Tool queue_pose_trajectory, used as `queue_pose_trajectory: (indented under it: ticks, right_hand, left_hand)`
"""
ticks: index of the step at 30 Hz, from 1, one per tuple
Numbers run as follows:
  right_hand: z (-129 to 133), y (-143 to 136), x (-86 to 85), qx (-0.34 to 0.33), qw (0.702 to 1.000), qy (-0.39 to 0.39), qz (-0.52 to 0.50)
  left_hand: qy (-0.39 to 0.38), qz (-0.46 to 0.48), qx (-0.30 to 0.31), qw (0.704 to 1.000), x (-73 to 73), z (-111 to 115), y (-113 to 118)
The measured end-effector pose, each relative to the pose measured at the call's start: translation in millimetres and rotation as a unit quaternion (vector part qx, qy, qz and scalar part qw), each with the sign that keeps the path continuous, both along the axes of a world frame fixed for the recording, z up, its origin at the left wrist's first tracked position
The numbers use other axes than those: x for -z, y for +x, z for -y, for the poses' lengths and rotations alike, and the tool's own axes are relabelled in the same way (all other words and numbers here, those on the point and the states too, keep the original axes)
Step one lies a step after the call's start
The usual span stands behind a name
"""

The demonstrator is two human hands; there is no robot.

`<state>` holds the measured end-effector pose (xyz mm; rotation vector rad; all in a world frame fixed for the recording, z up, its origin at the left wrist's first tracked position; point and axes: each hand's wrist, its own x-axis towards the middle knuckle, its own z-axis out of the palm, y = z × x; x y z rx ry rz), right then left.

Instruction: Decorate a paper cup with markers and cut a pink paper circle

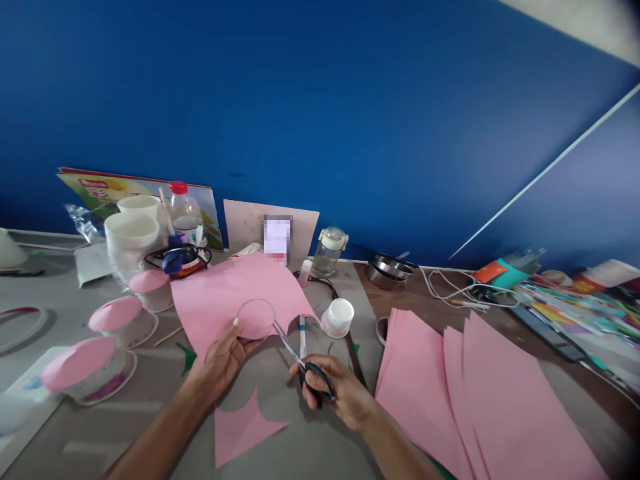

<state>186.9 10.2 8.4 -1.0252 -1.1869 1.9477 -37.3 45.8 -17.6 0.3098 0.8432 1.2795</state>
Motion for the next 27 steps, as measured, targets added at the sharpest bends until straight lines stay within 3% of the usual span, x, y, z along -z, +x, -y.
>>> queue_pose_trajectory:
  ticks: [6,18,27]
  right_hand:
    - [-2,2,1.3,0.019,1.000,-0.009,-0.011]
    - [1,-1,1.7,0.004,0.998,-0.034,-0.047]
    - [4,-9,4.3,0.020,0.994,-0.041,-0.102]
  left_hand:
    - [0.004,-0.030,-0.114,0.993,-7.3,-3,2]
    - [-0.018,0.015,-0.057,0.998,-6.6,-1,2]
    - [-0.053,0.047,-0.078,0.994,-3.8,-1,0]
